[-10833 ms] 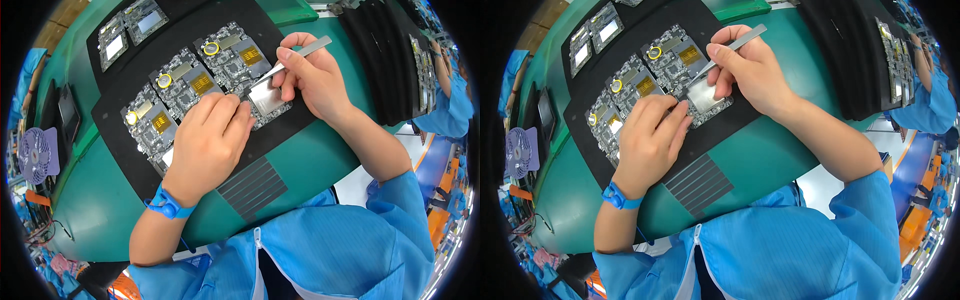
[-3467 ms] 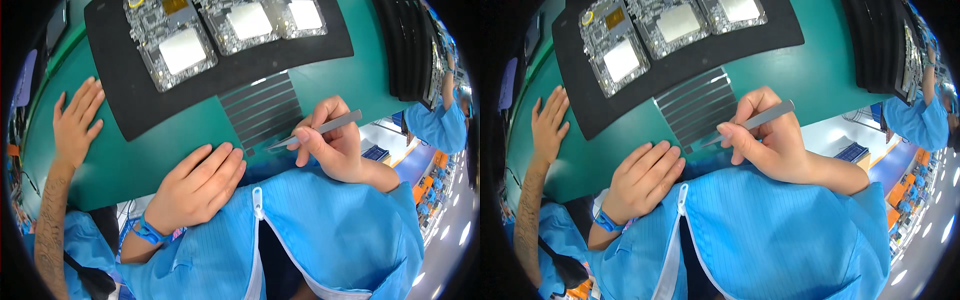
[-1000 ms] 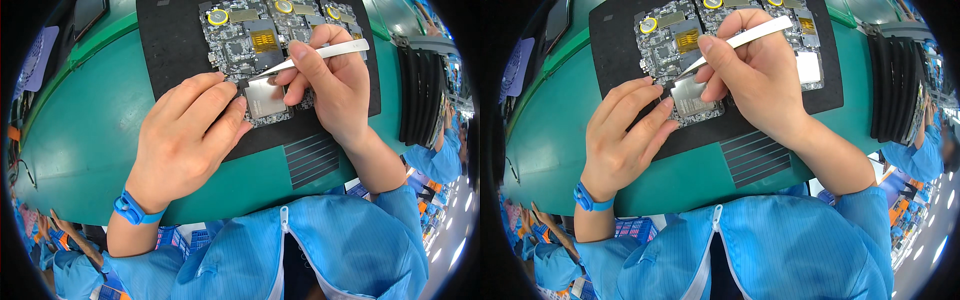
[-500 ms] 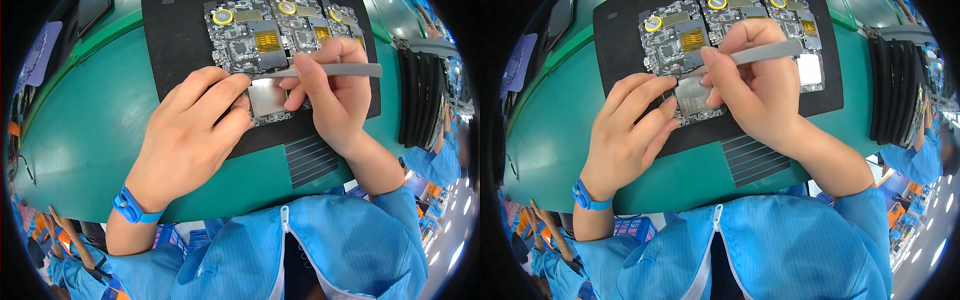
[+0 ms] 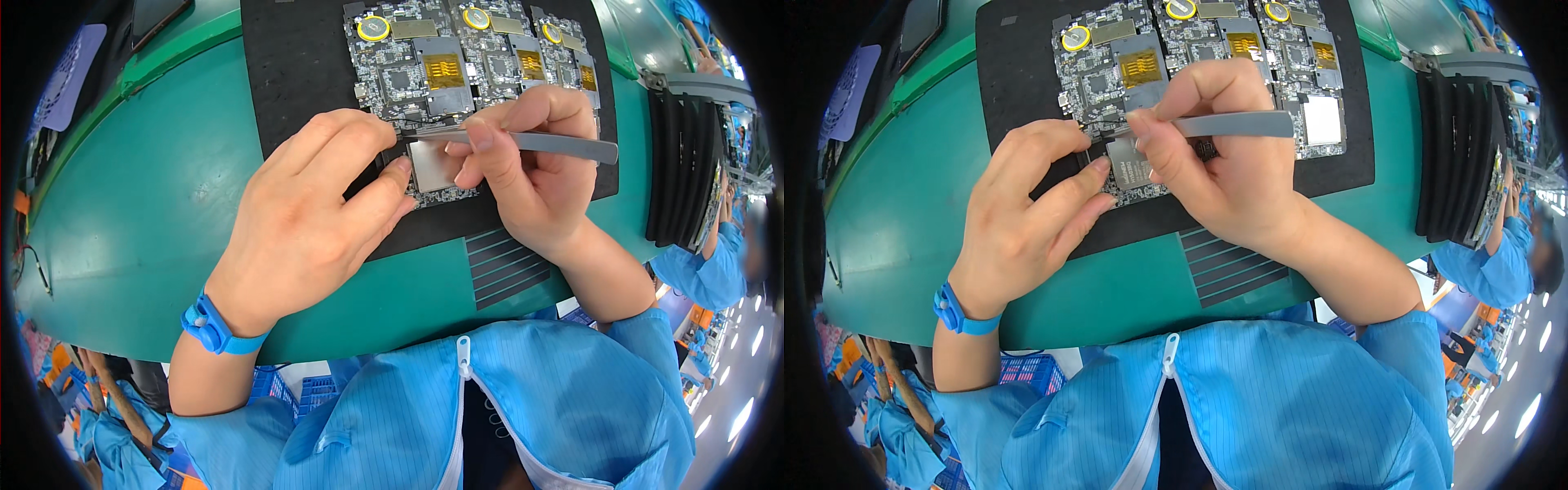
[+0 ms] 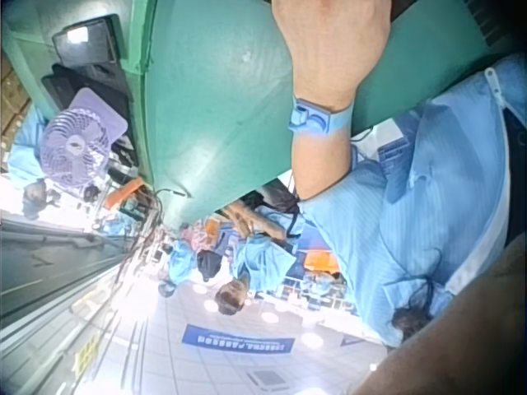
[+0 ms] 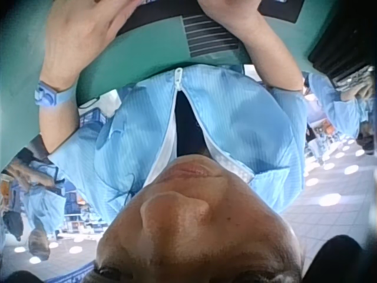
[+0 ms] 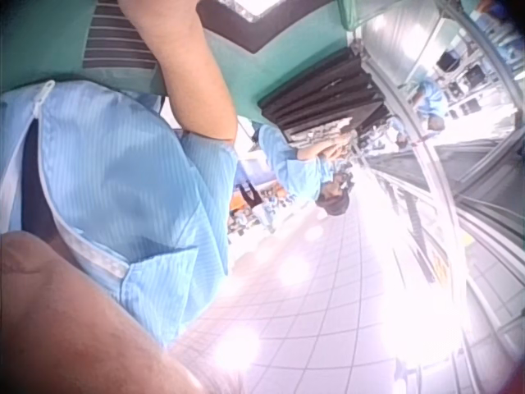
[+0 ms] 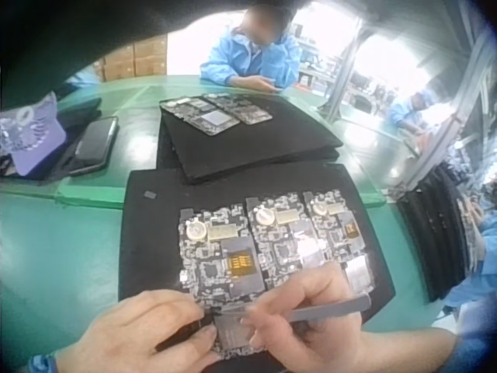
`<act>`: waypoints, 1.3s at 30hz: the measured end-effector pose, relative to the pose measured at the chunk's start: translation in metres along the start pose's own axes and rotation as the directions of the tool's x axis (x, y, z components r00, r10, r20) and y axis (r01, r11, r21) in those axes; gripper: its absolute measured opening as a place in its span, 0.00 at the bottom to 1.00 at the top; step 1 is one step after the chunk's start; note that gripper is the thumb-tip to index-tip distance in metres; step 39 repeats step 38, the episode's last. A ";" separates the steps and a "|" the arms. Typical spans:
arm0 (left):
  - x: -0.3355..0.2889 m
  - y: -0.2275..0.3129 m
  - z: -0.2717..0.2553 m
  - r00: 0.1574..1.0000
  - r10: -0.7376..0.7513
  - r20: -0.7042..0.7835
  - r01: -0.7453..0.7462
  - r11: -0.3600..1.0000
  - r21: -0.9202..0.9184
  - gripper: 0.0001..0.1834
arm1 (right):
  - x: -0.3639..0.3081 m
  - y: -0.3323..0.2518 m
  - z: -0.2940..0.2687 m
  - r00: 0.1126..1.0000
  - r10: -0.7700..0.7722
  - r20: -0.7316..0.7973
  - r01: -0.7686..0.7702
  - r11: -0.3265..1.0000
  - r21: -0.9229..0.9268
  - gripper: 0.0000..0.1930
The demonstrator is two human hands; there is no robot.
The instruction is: The person uses tweezers to pick up small rectangular components from a sheet and places them onto circuit boards arranged on a black mat. The person repeatedly handles the components and boards, moving them along the assembly line.
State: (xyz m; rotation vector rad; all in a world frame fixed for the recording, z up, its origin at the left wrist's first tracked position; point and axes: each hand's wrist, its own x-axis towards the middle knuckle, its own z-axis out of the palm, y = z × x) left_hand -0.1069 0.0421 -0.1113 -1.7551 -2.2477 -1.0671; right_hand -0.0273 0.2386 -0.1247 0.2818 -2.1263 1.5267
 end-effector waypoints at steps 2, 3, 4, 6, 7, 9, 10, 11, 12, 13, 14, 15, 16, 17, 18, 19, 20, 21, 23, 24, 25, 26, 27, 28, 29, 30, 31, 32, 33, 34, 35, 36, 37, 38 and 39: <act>0.000 0.000 0.000 1.000 -0.003 0.003 0.003 1.000 -0.002 0.17 | 0.000 0.000 -0.001 0.999 -0.031 0.031 0.034 0.996 -0.081 0.11; -0.001 0.000 0.000 1.000 -0.006 0.006 0.006 1.000 -0.002 0.17 | 0.000 -0.004 -0.003 0.998 -0.035 0.061 0.043 0.988 -0.147 0.11; -0.001 0.000 -0.001 1.000 -0.009 0.009 0.009 1.000 -0.001 0.17 | 0.000 -0.005 -0.004 0.998 -0.024 0.065 0.033 0.990 -0.136 0.11; 0.001 0.000 -0.001 1.000 0.006 0.018 -0.006 1.000 0.006 0.17 | -0.001 -0.007 -0.004 0.999 0.014 0.049 -0.012 0.999 -0.040 0.11; 0.001 0.000 -0.001 1.000 0.015 0.021 -0.015 1.000 0.009 0.17 | -0.001 -0.008 -0.004 0.999 0.042 0.032 -0.043 0.998 0.044 0.11; 0.003 0.000 -0.001 0.998 0.027 0.054 -0.029 0.998 0.053 0.16 | 0.002 -0.019 -0.005 0.962 0.257 -0.096 -0.227 0.943 0.244 0.10; 0.003 0.002 -0.002 0.997 0.030 0.066 -0.035 0.997 0.074 0.16 | 0.004 -0.024 -0.007 0.921 0.365 -0.138 -0.301 0.889 0.345 0.10; 0.004 0.003 -0.002 0.996 0.049 0.073 -0.056 0.994 0.098 0.16 | 0.006 -0.025 -0.013 0.917 0.366 -0.157 -0.293 0.888 0.354 0.09; 0.005 0.003 -0.003 0.994 0.068 0.081 -0.078 0.990 0.122 0.15 | 0.008 -0.024 -0.024 0.914 0.366 -0.176 -0.286 0.887 0.362 0.09; 0.006 0.002 -0.003 0.992 0.091 0.086 -0.102 0.984 0.144 0.15 | 0.009 -0.024 -0.034 0.910 0.364 -0.197 -0.276 0.889 0.366 0.09; 0.007 0.004 -0.002 0.992 0.092 0.086 -0.106 0.981 0.165 0.15 | 0.010 -0.025 -0.041 0.908 0.341 -0.243 -0.236 0.896 0.376 0.08; 0.006 0.006 -0.001 0.992 0.094 0.085 -0.109 0.976 0.187 0.15 | 0.008 -0.028 -0.051 0.883 0.376 -0.279 -0.257 0.887 0.384 0.08; 0.006 0.009 0.000 0.992 0.098 0.085 -0.114 0.971 0.209 0.15 | 0.004 -0.032 -0.063 0.856 0.409 -0.316 -0.274 0.878 0.392 0.08; 0.005 0.011 0.001 0.990 0.116 0.083 -0.132 0.966 0.221 0.16 | -0.001 -0.035 -0.075 0.827 0.441 -0.350 -0.290 0.866 0.406 0.08; 0.003 0.014 0.002 0.988 0.133 0.082 -0.149 0.961 0.233 0.16 | -0.011 -0.034 -0.090 0.848 0.413 -0.333 -0.241 0.860 0.450 0.09; 0.001 0.016 0.002 0.985 0.148 0.086 -0.166 0.954 0.250 0.17 | -0.015 -0.040 -0.094 0.783 0.435 -0.444 -0.285 0.886 0.366 0.11; -0.002 0.016 -0.002 0.989 0.123 0.084 -0.138 0.971 0.194 0.16 | -0.023 -0.041 -0.112 0.811 0.450 -0.375 -0.304 0.870 0.388 0.11; -0.006 0.015 -0.007 0.992 0.097 0.083 -0.108 0.985 0.137 0.16 | -0.034 -0.041 -0.135 0.834 0.462 -0.302 -0.324 0.853 0.409 0.12; -0.009 0.018 -0.019 0.993 -0.117 0.001 0.117 0.991 0.072 0.16 | -0.047 -0.045 -0.167 0.745 0.590 -0.311 -0.542 0.807 0.233 0.12; -0.010 0.023 -0.026 0.949 -0.305 -0.083 0.309 0.950 0.040 0.17 | -0.055 -0.042 -0.182 0.725 0.614 -0.312 -0.577 0.789 0.211 0.15; -0.009 0.026 -0.031 0.867 -0.472 -0.159 0.477 0.879 -0.007 0.17 | -0.059 -0.044 -0.185 0.672 0.635 -0.380 -0.621 0.764 0.177 0.15; -0.016 0.023 -0.035 0.754 -0.638 -0.159 0.629 0.770 -0.109 0.21 | -0.061 -0.046 -0.185 0.618 0.648 -0.445 -0.662 0.734 0.150 0.16; -0.027 0.016 -0.036 0.614 -0.778 -0.135 0.750 0.628 -0.208 0.24 | -0.065 -0.048 -0.187 0.556 0.656 -0.511 -0.704 0.698 0.130 0.17; -0.036 0.014 -0.046 0.537 -0.842 -0.040 0.776 0.512 -0.369 0.28 | -0.070 -0.048 -0.198 0.564 0.712 -0.418 -0.751 0.653 0.100 0.19; -0.032 0.020 -0.056 0.458 -0.885 0.083 0.755 0.338 -0.562 0.27 | -0.068 -0.053 -0.196 0.529 0.759 -0.379 -0.761 0.622 0.185 0.18; -0.027 0.027 -0.063 0.395 -0.888 0.236 0.701 0.125 -0.702 0.27 | -0.067 -0.056 -0.198 0.504 0.802 -0.319 -0.775 0.584 0.244 0.19; -0.028 0.029 -0.062 0.383 -0.892 0.239 0.696 0.109 -0.710 0.26 | -0.067 -0.058 -0.199 0.445 0.873 -0.198 -0.783 0.487 0.387 0.21; -0.031 0.027 -0.057 0.377 -0.893 0.245 0.690 0.095 -0.718 0.25 | -0.065 -0.058 -0.192 0.436 0.872 -0.223 -0.802 0.489 0.344 0.22; -0.037 0.016 -0.057 0.424 -0.856 0.294 0.699 0.103 -0.708 0.24 | -0.064 -0.055 -0.196 0.388 0.906 -0.168 -0.873 0.420 0.247 0.24; -0.043 0.009 -0.058 0.460 -0.823 0.333 0.711 0.118 -0.693 0.23 | -0.059 -0.061 -0.186 0.412 0.889 -0.201 -0.895 0.436 0.098 0.27; -0.046 0.008 -0.056 0.446 -0.827 0.342 0.722 0.107 -0.683 0.24 | -0.060 -0.059 -0.189 0.400 0.909 -0.113 -0.899 0.414 0.146 0.30; -0.036 -0.001 -0.056 0.432 -0.835 0.341 0.732 0.103 -0.673 0.25 | -0.055 -0.057 -0.189 0.506 0.851 -0.144 -0.855 0.516 0.048 0.30; -0.026 0.007 -0.052 0.481 -0.820 0.312 0.685 0.129 -0.717 0.26 | -0.061 -0.051 -0.195 0.605 0.782 -0.150 -0.796 0.597 -0.099 0.31; -0.013 0.023 -0.048 0.509 -0.811 0.290 0.646 0.137 -0.751 0.26 | -0.058 -0.067 -0.199 0.618 0.779 -0.107 -0.784 0.600 -0.161 0.32; -0.013 0.023 -0.048 0.509 -0.811 0.290 0.646 0.137 -0.751 0.26 | -0.058 -0.067 -0.199 0.618 0.779 -0.107 -0.784 0.600 -0.161 0.32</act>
